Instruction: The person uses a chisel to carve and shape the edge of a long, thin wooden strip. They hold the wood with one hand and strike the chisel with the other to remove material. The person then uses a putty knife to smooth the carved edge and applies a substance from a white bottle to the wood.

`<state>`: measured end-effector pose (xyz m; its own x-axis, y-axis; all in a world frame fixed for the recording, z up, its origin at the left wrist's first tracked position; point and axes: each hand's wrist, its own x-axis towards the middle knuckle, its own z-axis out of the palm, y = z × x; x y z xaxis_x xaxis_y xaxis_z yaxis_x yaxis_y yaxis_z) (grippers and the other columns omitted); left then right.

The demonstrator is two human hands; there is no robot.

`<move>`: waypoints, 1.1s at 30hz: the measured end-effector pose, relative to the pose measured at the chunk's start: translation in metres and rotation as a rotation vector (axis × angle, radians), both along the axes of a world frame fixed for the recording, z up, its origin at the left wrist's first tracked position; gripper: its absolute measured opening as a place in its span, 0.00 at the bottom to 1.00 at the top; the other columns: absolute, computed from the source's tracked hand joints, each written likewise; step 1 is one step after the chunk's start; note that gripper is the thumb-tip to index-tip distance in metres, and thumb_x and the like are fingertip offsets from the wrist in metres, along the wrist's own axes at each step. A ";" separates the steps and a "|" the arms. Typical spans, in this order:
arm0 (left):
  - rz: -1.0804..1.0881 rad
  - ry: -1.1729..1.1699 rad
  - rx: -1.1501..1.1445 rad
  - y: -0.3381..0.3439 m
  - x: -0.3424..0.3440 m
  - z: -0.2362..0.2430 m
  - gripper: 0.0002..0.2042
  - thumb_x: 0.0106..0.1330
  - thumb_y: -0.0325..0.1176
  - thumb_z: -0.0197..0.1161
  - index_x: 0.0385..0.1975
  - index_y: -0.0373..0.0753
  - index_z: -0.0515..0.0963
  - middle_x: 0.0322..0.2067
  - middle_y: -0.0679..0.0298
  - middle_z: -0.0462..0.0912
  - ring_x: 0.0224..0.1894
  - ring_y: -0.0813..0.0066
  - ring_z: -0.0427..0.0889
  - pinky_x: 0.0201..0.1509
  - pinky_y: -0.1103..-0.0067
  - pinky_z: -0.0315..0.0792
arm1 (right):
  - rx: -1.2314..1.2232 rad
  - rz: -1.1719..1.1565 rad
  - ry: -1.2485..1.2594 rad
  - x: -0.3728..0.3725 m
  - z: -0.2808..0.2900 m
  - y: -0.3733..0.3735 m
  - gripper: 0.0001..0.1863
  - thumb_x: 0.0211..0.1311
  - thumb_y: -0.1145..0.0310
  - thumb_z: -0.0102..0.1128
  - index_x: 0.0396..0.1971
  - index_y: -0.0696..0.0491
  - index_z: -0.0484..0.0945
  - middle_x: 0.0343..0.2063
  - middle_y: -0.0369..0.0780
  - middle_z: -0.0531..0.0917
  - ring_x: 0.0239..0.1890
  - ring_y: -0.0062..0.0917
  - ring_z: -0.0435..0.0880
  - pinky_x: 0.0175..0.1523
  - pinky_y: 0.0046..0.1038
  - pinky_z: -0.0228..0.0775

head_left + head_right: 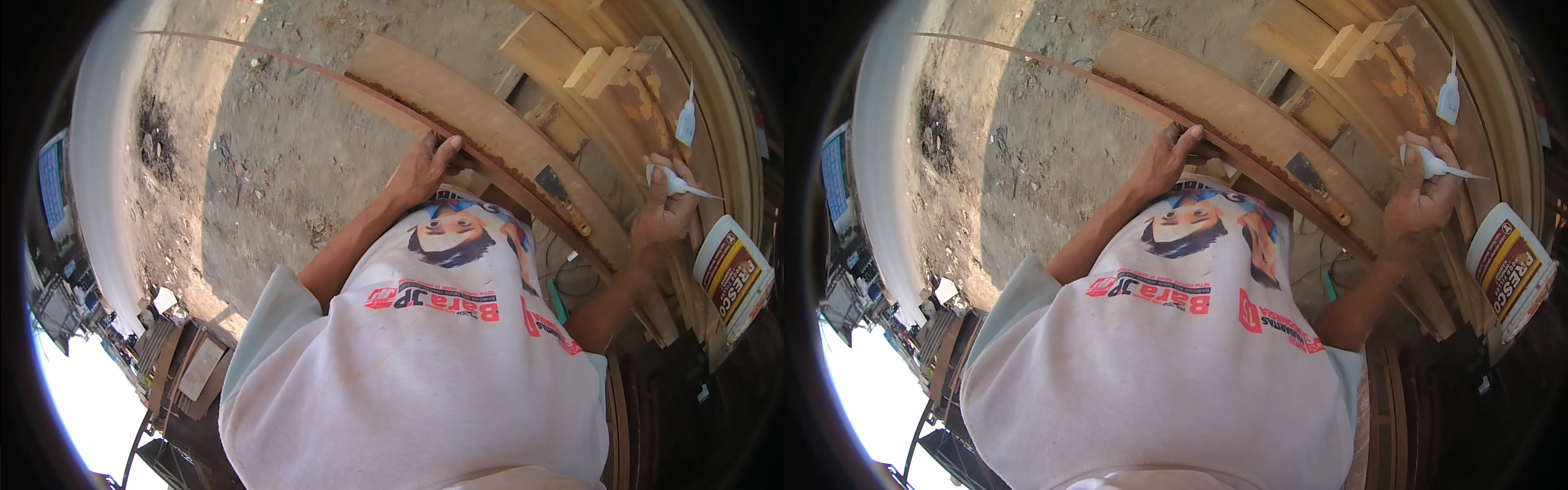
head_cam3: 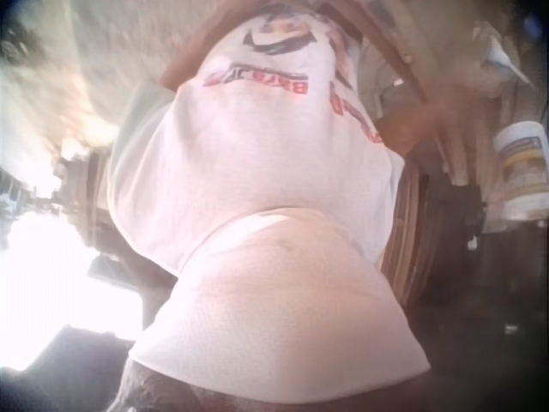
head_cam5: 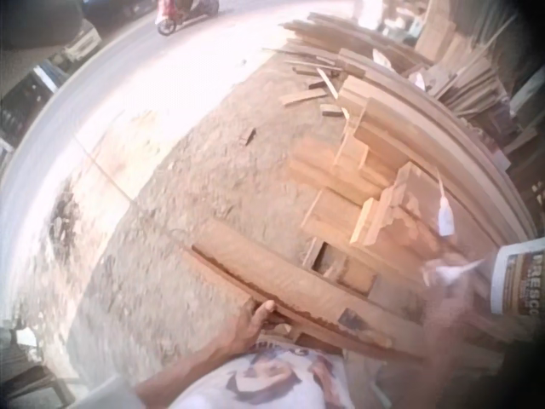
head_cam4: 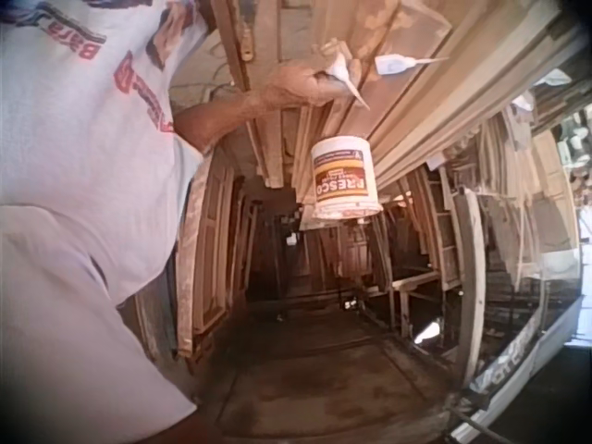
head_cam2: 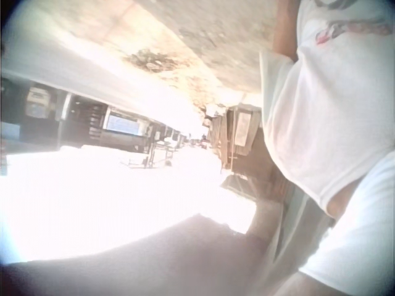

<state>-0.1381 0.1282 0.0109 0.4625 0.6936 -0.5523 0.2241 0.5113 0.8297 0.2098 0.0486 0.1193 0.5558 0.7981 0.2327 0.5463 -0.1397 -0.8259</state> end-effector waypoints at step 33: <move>0.049 -0.097 0.015 -0.001 0.001 -0.005 0.22 0.86 0.42 0.53 0.59 0.25 0.75 0.43 0.50 0.90 0.45 0.65 0.91 0.53 0.71 0.85 | -0.282 0.767 0.004 -0.122 -0.063 0.055 0.09 0.73 0.72 0.65 0.48 0.58 0.81 0.37 0.51 0.85 0.39 0.50 0.86 0.41 0.42 0.77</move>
<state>-0.1372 0.1274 0.0054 0.4788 0.7246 -0.4957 0.1177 0.5066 0.8541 0.0879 0.1038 0.0564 -0.1686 0.9851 -0.0345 0.5717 0.0692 -0.8176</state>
